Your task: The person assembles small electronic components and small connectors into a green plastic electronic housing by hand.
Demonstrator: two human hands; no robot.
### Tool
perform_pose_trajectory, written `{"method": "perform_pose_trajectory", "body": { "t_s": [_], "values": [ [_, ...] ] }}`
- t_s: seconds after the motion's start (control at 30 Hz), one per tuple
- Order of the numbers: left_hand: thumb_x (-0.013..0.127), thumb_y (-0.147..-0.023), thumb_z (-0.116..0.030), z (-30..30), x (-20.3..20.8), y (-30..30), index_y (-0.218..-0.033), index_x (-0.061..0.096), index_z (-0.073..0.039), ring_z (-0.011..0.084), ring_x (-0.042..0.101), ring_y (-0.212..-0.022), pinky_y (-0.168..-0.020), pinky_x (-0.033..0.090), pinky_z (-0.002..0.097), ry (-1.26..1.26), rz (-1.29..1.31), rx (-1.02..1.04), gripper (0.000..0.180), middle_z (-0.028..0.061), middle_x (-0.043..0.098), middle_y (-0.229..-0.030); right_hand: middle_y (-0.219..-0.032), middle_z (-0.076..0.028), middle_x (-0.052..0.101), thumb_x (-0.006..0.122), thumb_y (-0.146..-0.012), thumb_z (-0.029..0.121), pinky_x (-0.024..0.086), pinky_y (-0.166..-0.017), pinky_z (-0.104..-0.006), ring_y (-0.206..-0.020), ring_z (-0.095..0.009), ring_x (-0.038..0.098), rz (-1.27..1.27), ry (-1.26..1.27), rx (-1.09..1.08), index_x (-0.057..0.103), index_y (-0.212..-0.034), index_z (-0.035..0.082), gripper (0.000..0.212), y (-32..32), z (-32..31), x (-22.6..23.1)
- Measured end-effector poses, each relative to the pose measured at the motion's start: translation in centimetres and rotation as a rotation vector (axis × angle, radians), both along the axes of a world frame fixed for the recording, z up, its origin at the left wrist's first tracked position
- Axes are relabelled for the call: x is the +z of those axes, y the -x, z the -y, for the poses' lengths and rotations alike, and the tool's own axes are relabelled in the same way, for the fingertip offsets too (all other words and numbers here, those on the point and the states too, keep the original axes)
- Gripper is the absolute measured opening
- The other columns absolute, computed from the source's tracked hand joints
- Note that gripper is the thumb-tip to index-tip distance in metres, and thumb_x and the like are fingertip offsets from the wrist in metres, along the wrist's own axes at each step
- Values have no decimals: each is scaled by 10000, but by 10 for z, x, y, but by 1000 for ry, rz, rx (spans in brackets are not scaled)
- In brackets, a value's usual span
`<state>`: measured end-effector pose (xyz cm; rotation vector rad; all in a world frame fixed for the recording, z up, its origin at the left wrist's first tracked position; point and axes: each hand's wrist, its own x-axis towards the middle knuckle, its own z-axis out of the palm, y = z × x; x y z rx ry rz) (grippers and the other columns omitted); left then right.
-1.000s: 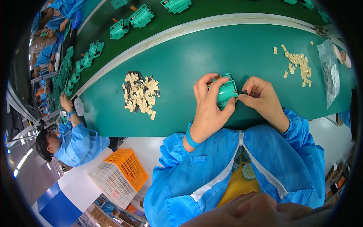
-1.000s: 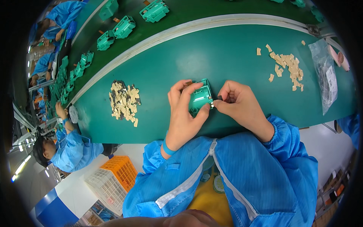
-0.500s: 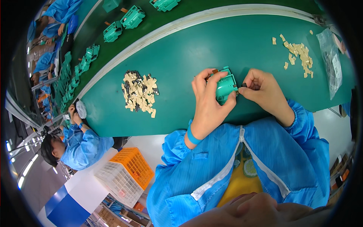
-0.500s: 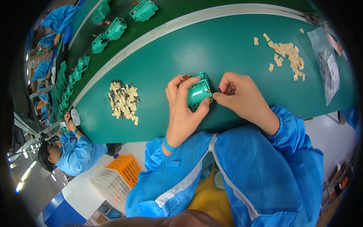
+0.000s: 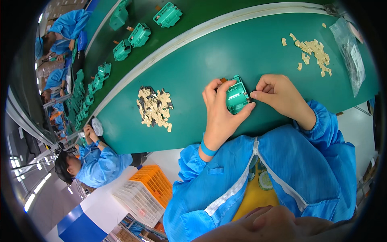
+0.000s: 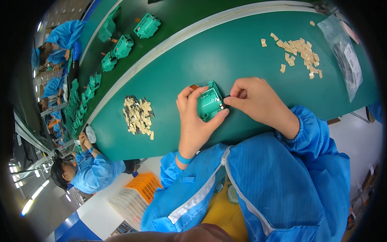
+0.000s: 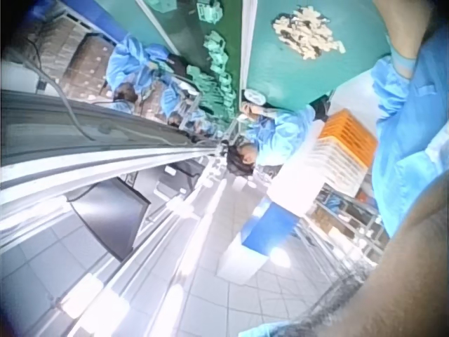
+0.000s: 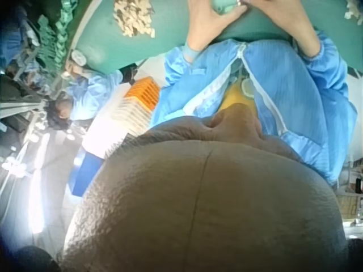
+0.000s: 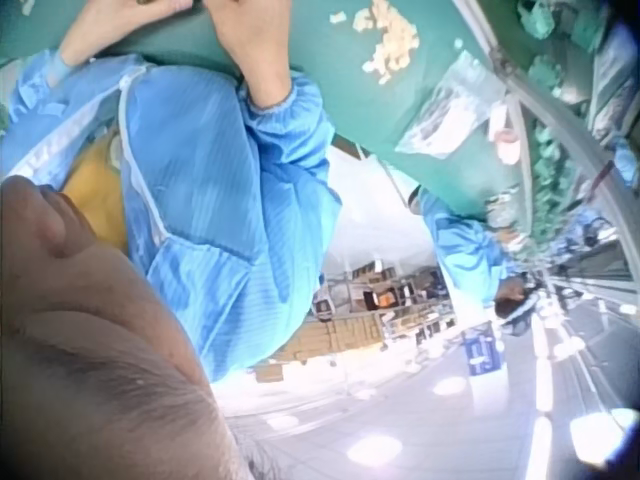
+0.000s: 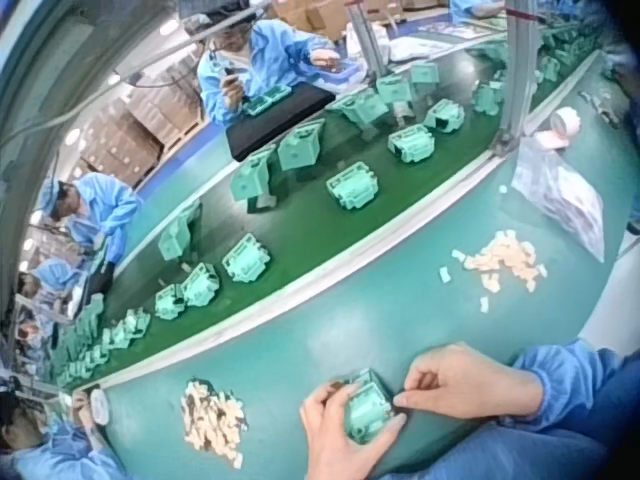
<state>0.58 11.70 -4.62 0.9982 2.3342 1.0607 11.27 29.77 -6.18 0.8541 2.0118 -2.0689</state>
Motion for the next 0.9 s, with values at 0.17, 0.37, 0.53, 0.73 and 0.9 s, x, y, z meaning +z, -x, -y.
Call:
{"method": "perform_pose_trajectory", "body": {
  "t_s": [0.17, 0.37, 0.53, 0.73, 0.9],
  "values": [
    [873, -740, -156, 6, 4, -2, -1317, 575, -48, 354, 468, -1246, -1046, 434, 457, 0, -77, -13, 659, 171, 470, -1304, -877, -48, 691, 705, -938, 22, 541, -769, -236, -861, -95, 666, -167, 237, -54, 649, -884, -2, 81, -2, 4, -2],
    [860, -765, -146, 28, 5, 0, -1361, 571, -32, 355, 482, -1300, -1088, 423, 452, -271, 130, -45, 672, 169, 498, -1414, -808, -52, 698, 731, -918, 58, 506, -668, -241, -745, -90, 654, -151, 337, -29, 667, -879, -46, 128, -5, 15, 31],
    [741, -886, -93, 44, 18, -11, -1500, 495, -34, 281, 444, -1424, -1146, 414, 445, -79, 235, -17, 663, 150, 393, -1577, -771, -90, 710, 724, -916, 65, 504, -636, -262, -707, -105, 653, -162, 190, -16, 679, -861, -64, 147, -1, 29, 46],
    [697, -912, -38, 46, 26, -14, -1490, 500, -43, 260, 484, -1390, -1074, 514, 420, -122, 471, 101, 611, 146, 406, -1562, -699, -131, 695, 723, -893, 72, 494, -571, -301, -624, -138, 642, -149, 53, 32, 674, -815, -86, 182, 3, 37, 48],
    [661, -915, -1, 47, 24, -15, -1484, 502, -47, 247, 491, -1375, -1060, 532, 410, -149, 488, 119, 593, 133, 436, -1522, -676, -150, 683, 726, -877, 77, 480, -546, -327, -585, -166, 630, -150, -2, 41, 673, -804, -86, 186, 2, 41, 46]
  ]
}}
